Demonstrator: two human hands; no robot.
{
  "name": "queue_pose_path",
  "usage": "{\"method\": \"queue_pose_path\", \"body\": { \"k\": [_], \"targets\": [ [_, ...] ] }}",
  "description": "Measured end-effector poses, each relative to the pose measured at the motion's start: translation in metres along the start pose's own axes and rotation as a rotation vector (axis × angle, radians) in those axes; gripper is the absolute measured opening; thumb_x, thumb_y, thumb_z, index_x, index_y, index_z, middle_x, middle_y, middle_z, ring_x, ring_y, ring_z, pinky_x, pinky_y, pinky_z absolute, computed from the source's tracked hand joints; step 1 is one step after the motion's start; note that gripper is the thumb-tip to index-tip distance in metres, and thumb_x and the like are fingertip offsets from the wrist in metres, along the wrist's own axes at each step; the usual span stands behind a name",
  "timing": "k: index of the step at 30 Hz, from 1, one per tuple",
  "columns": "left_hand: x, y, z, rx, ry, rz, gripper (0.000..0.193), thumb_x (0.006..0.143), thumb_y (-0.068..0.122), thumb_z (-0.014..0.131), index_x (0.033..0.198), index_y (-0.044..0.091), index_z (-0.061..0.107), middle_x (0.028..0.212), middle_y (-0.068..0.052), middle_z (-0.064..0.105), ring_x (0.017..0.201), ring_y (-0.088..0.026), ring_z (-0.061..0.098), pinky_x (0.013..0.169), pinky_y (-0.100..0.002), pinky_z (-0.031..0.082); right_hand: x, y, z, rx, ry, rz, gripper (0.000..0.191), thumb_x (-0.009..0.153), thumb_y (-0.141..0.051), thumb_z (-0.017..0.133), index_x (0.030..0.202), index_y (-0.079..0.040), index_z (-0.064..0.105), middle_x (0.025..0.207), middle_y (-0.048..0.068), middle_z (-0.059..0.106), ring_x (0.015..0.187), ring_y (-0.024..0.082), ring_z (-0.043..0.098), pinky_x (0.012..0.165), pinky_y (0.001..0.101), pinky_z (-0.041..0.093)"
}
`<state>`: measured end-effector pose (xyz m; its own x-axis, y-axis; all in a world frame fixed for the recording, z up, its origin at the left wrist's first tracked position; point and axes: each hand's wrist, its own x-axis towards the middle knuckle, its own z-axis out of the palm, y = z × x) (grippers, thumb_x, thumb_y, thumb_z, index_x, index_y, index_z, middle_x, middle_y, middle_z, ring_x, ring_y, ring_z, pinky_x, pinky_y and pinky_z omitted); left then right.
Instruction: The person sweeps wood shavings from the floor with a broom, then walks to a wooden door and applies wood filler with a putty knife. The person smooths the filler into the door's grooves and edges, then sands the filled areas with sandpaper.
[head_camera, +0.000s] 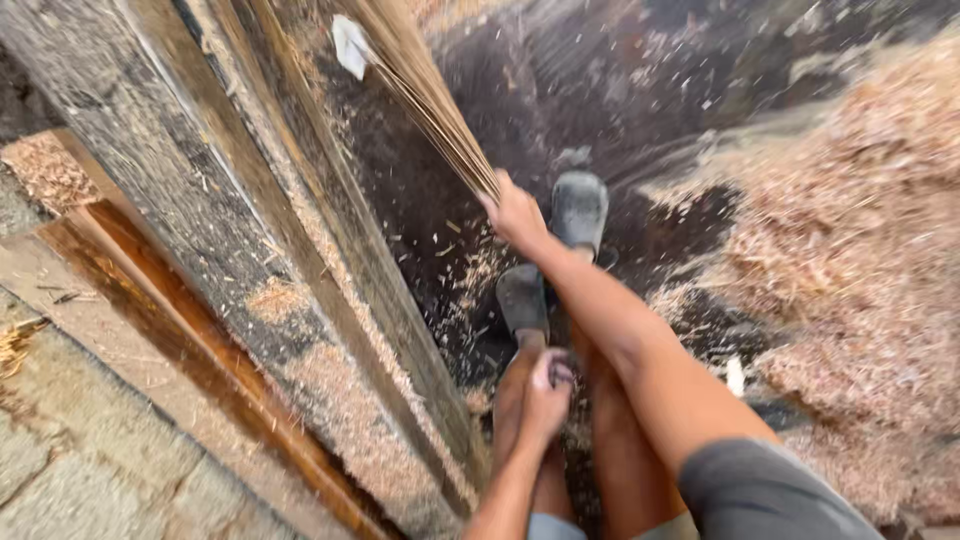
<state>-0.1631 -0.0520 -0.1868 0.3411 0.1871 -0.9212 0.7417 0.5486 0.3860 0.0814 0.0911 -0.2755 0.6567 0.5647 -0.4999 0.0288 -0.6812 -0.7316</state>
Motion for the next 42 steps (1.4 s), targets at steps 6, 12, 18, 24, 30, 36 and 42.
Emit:
{"method": "queue_pose_path", "body": {
  "k": [6,12,18,24,30,36,42],
  "targets": [
    [0.054,0.042,-0.012,-0.158,0.043,0.006,0.043,0.083,-0.012,0.049,0.122,0.003,0.058,0.085,0.001,0.060,0.075,-0.007,0.053,0.062,-0.019,0.041,0.141,-0.002,0.010,-0.514,0.167,0.033,0.048,0.106,-0.028,0.056,0.140,0.000,0.038,0.099,0.025,0.069,0.080,0.045,0.072,0.070,0.0566,0.058],
    [0.066,0.067,0.013,-0.125,0.042,-0.013,0.041,0.084,-0.011,0.051,0.121,0.003,0.059,0.085,0.002,0.060,0.077,-0.005,0.055,0.064,-0.018,0.042,0.184,0.063,-0.083,-0.158,0.323,0.622,0.051,0.101,-0.047,0.058,0.125,-0.007,0.037,0.108,0.032,0.069,0.101,0.053,0.066,0.087,0.0605,0.051],
    [0.064,0.098,0.033,0.075,-0.036,-0.017,0.039,0.083,-0.011,0.051,0.118,0.003,0.062,0.079,0.001,0.060,0.069,-0.005,0.052,0.058,-0.019,0.042,0.153,0.134,-0.211,0.084,0.730,0.770,0.040,0.105,-0.037,0.051,0.126,-0.006,0.039,0.108,0.023,0.068,0.091,0.032,0.076,0.075,0.0439,0.065],
    [0.040,0.158,0.039,0.202,0.042,0.055,0.035,0.084,-0.007,0.053,0.116,0.003,0.062,0.079,0.001,0.057,0.068,-0.011,0.053,0.058,-0.025,0.046,0.071,0.113,-0.317,0.927,1.120,0.848,0.037,0.101,-0.036,0.049,0.119,-0.004,0.050,0.103,0.017,0.066,0.082,0.027,0.075,0.067,0.0411,0.067],
    [0.027,0.300,0.033,0.294,-0.009,0.377,0.040,0.080,-0.008,0.052,0.118,0.002,0.062,0.082,-0.004,0.058,0.073,-0.015,0.054,0.068,-0.028,0.050,0.047,-0.016,-0.267,0.538,0.708,0.441,0.028,0.107,-0.031,0.051,0.101,-0.003,0.050,0.072,0.005,0.053,0.055,0.020,0.056,0.049,0.0396,0.048],
    [0.017,0.426,0.027,0.189,0.152,0.594,0.037,0.078,-0.011,0.052,0.111,0.000,0.063,0.084,-0.006,0.059,0.078,-0.016,0.057,0.075,-0.029,0.052,0.173,-0.114,-0.161,-0.105,0.052,0.056,0.041,0.102,-0.040,0.060,0.123,-0.007,0.051,0.091,0.026,0.072,0.087,0.049,0.068,0.075,0.0592,0.053],
    [0.083,0.543,-0.051,0.462,-0.043,0.365,0.039,0.081,-0.007,0.051,0.117,0.004,0.060,0.089,-0.004,0.061,0.082,-0.013,0.062,0.073,-0.026,0.053,0.337,-0.127,-0.153,-0.569,0.072,0.057,0.044,0.104,-0.029,0.050,0.136,0.000,0.050,0.091,0.021,0.072,0.075,0.036,0.075,0.061,0.0495,0.060]
  ]
}}
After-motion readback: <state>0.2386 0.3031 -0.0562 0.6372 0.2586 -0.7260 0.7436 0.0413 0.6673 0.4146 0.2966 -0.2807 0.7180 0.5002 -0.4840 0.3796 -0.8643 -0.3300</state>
